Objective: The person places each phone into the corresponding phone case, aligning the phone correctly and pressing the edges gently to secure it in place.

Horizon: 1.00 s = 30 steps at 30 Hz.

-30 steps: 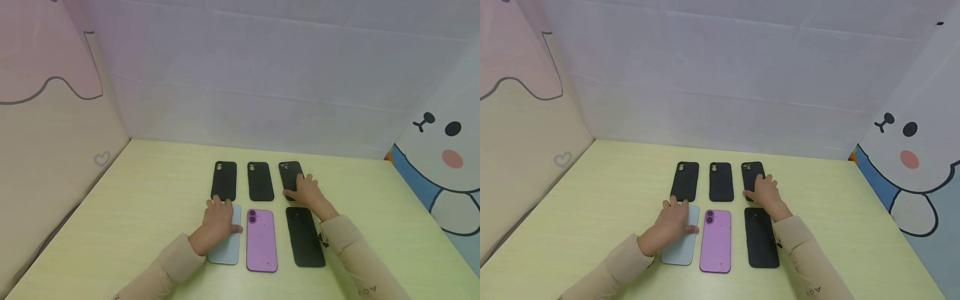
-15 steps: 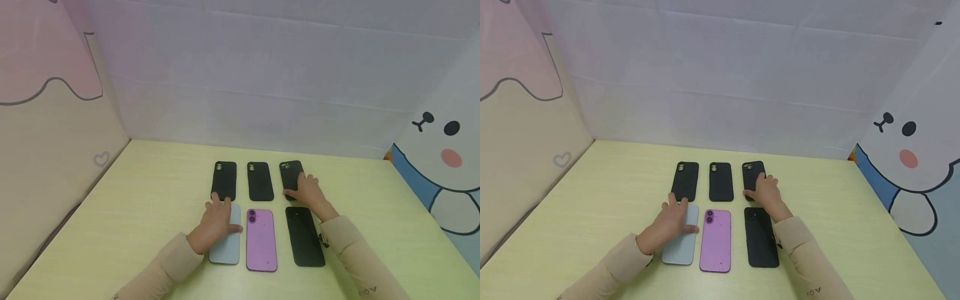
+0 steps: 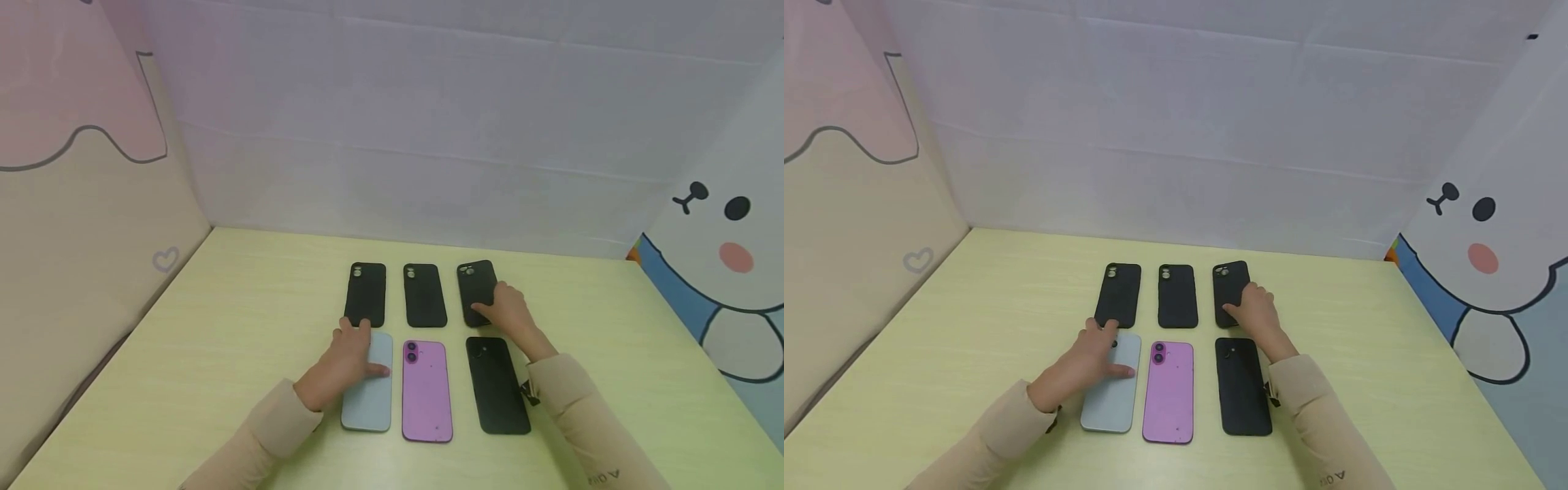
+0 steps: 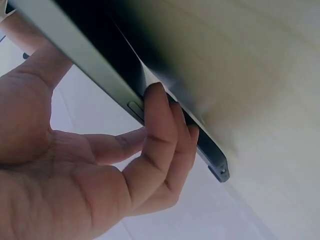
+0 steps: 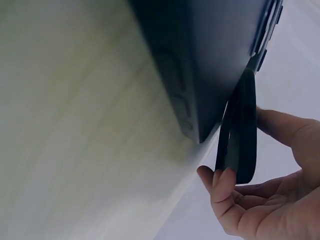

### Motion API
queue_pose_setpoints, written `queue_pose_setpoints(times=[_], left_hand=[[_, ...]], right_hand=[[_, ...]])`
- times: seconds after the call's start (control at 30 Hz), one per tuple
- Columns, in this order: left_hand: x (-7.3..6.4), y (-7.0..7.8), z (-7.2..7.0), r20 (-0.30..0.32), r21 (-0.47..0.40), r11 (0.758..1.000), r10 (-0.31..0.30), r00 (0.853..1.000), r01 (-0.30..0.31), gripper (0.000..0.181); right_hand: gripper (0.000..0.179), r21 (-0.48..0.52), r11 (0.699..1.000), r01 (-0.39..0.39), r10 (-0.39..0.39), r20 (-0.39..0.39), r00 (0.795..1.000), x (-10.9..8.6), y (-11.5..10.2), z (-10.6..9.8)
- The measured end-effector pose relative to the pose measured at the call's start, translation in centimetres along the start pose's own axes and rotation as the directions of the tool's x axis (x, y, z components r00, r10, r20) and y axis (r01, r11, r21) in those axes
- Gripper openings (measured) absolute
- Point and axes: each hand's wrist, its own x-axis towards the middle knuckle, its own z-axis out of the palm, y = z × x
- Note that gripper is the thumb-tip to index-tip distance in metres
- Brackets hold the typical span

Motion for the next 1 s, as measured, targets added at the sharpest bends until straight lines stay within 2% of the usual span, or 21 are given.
queue_pose_setpoints(times=[0.17,0.4,0.53,0.63,0.73,0.87,1.0], left_hand=[[0.1,-0.5,-0.7,0.049,-0.037,0.999,0.005,0.999,-0.004,0.08],[0.6,-1.5,-1.3,0.081,-0.067,0.997,0.044,0.996,-0.038,0.084],[0.8,-1.9,-1.6,0.098,-0.094,0.995,0.038,0.994,-0.029,0.085],[0.8,-2.2,-2.0,0.106,-0.124,0.992,0.029,0.994,-0.016,0.079],[0.8,-2.4,-2.3,0.113,-0.147,0.989,0.025,0.993,-0.008,0.061],[0.9,-2.6,-2.6,0.121,-0.197,0.98,0.033,0.992,-0.008,0.046],[1.1,-2.8,-2.6,0.142,-0.25,0.968,0.018,0.99,0.018,0.05]], right_hand=[[0.042,0.055,0.998,0.027,-0.024,-0.048,0.999,-0.2,0.2,-0.5],[0.042,0.114,0.993,0.038,-0.03,-0.067,0.997,-0.2,0.8,-0.7],[0.039,0.172,0.985,0.023,-0.014,-0.054,0.998,-0.1,1.2,-0.7],[0.039,0.229,0.973,-0.003,0.014,-0.047,0.999,0.0,1.4,-0.7],[0.04,0.287,0.957,-0.03,0.045,-0.047,0.998,-0.1,1.4,-0.7],[0.041,0.391,0.917,-0.072,0.086,-0.019,0.996,-0.3,1.3,-1.0],[0.044,0.538,0.831,-0.138,0.123,0.064,0.99,-0.5,1.3,-1.4]])
